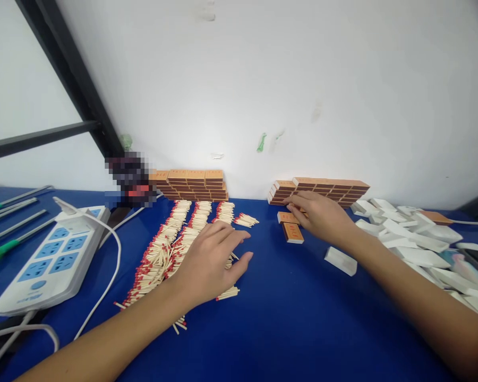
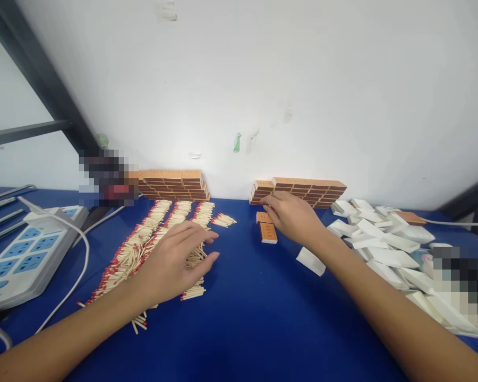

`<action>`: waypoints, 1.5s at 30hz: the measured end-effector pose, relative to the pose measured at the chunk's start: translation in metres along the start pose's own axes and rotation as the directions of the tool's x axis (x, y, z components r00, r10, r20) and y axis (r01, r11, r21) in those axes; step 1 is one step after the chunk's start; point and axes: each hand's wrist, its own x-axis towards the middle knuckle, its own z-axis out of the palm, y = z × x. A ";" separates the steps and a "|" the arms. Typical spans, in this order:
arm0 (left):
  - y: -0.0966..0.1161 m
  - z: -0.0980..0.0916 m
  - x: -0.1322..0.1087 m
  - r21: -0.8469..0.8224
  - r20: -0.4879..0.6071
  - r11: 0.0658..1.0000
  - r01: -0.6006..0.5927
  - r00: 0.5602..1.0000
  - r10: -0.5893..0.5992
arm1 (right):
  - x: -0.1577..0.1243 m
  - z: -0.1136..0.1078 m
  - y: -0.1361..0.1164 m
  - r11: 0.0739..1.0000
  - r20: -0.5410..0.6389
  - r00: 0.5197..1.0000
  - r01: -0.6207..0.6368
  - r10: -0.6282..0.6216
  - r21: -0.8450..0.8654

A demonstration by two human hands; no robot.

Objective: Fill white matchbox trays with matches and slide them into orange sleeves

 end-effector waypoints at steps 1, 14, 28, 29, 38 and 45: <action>0.000 0.000 0.000 -0.002 0.004 1.000 -0.004 1.000 0.004 | 0.003 0.000 -0.002 0.999 0.052 0.999 -0.012 0.014 -0.036; -0.001 0.001 0.000 -0.004 0.034 1.000 -0.015 0.999 0.015 | 0.041 0.014 -0.015 0.961 0.364 0.926 0.001 0.104 -0.278; 0.001 -0.002 0.001 0.013 0.044 0.999 -0.040 0.998 0.039 | 0.006 -0.010 0.006 0.996 0.153 0.985 -0.081 0.074 0.040; 0.001 -0.002 0.001 0.015 0.044 0.999 -0.043 0.998 0.042 | -0.003 -0.013 0.017 0.992 0.160 0.981 -0.117 0.106 0.058; 0.001 0.002 -0.001 0.011 0.048 0.999 -0.052 0.998 0.051 | -0.034 -0.009 0.056 0.967 0.197 0.965 -0.202 0.170 0.156; 0.002 0.000 0.000 0.007 0.063 0.998 -0.057 0.996 0.057 | -0.035 0.001 0.050 0.973 0.179 0.970 -0.191 0.166 0.130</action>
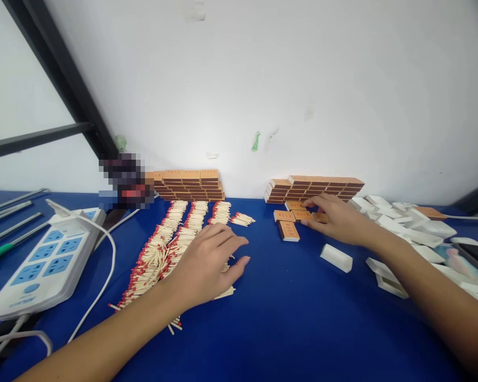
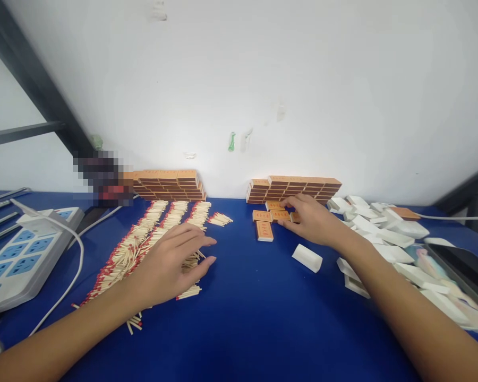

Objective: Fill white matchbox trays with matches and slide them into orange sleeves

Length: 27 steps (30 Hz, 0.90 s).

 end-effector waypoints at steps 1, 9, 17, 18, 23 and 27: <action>0.000 0.000 0.000 -0.004 0.003 1.000 0.000 1.000 0.000 | -0.001 0.000 0.002 1.000 0.001 1.000 -0.005 0.005 0.006; 0.000 0.001 -0.001 -0.018 0.000 1.000 -0.001 1.000 0.001 | -0.002 -0.002 0.008 0.996 0.047 0.999 -0.012 0.008 0.086; 0.001 -0.001 -0.001 -0.017 0.019 1.000 -0.015 1.000 0.015 | 0.003 -0.001 -0.002 0.997 0.046 0.999 0.025 -0.028 0.070; 0.001 -0.001 -0.001 -0.015 0.019 1.000 -0.016 1.000 0.016 | 0.003 -0.001 -0.002 0.998 0.060 0.998 0.021 -0.025 0.065; 0.001 -0.002 -0.001 -0.015 0.016 0.999 -0.029 0.999 0.029 | 0.005 -0.012 -0.006 0.997 0.053 0.998 0.016 -0.020 0.078; 0.000 -0.001 -0.001 -0.024 0.025 1.000 -0.018 1.000 0.019 | 0.023 -0.026 -0.018 0.998 -0.057 0.998 -0.003 0.007 0.066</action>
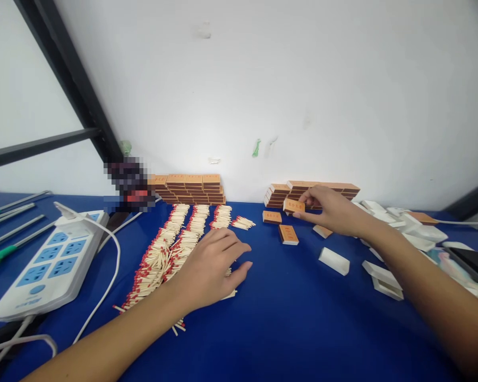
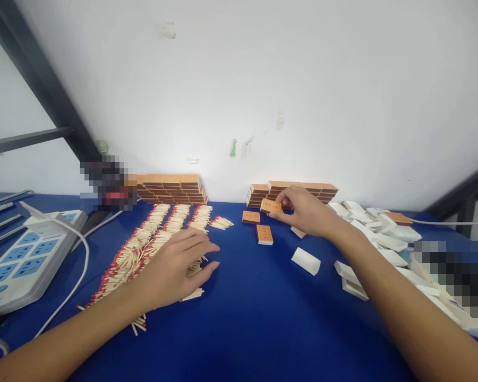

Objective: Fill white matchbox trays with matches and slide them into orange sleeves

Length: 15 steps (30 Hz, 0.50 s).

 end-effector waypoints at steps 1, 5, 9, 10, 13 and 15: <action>0.000 0.000 0.000 -0.005 0.005 1.000 0.003 1.000 -0.003 | 0.009 -0.002 -0.004 0.999 -0.035 0.999 0.019 -0.020 -0.032; -0.001 0.001 0.000 -0.025 0.013 1.000 0.007 1.000 -0.006 | 0.049 -0.008 -0.013 0.972 -0.105 0.983 0.129 -0.152 -0.195; -0.001 0.000 0.000 -0.022 0.012 1.000 0.009 1.000 -0.008 | 0.064 -0.011 -0.015 0.970 -0.108 0.981 0.135 -0.159 -0.200; -0.001 0.000 0.000 -0.016 0.002 1.000 0.008 1.000 -0.008 | 0.061 -0.012 -0.015 0.976 -0.114 0.980 0.140 -0.160 -0.169; -0.002 0.001 -0.001 0.000 -0.024 1.000 0.003 1.000 -0.003 | 0.038 -0.013 -0.017 0.991 -0.058 0.990 0.133 -0.132 0.014; -0.002 0.002 -0.001 0.002 -0.022 1.000 0.001 1.000 -0.001 | 0.019 -0.011 -0.019 0.983 0.095 0.990 0.088 -0.105 0.164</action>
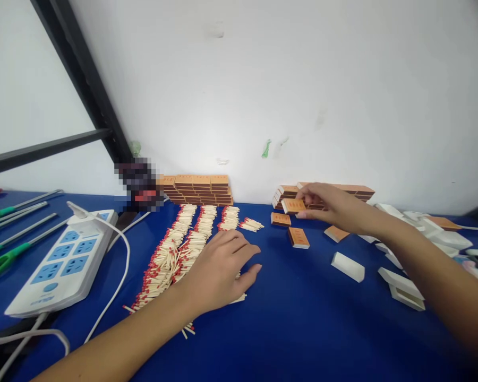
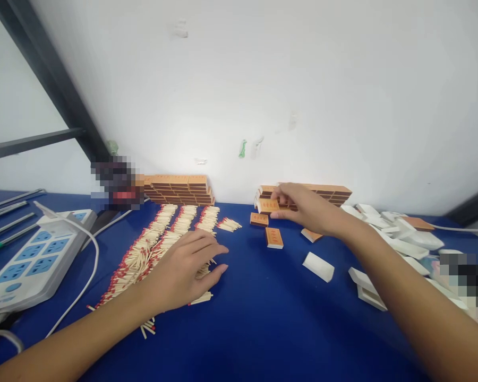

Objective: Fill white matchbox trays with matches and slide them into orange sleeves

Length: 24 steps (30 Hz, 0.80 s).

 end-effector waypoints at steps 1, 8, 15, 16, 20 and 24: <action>0.000 0.000 0.000 -0.002 0.010 1.000 0.000 1.000 0.000 | -0.008 0.003 -0.002 0.999 0.068 0.998 -0.015 0.011 0.052; 0.001 -0.001 0.001 -0.018 0.055 1.000 0.000 0.998 0.001 | -0.020 0.019 -0.021 0.989 0.218 0.976 -0.057 0.026 0.138; 0.000 -0.001 0.001 -0.009 0.080 1.000 -0.002 0.997 0.003 | 0.008 0.048 -0.022 0.997 0.095 0.995 -0.017 0.024 -0.081; 0.000 -0.001 0.001 -0.015 0.080 1.000 0.002 0.997 -0.001 | 0.009 0.051 -0.021 0.996 0.114 0.993 -0.012 0.022 -0.088; 0.001 -0.001 0.001 -0.025 0.074 1.000 0.010 0.997 -0.008 | 0.010 0.044 -0.015 0.997 0.053 0.997 0.062 -0.060 -0.039; 0.001 0.000 0.000 -0.029 0.073 1.000 0.002 0.997 0.000 | 0.019 0.020 -0.002 0.987 -0.222 0.967 0.102 -0.129 -0.126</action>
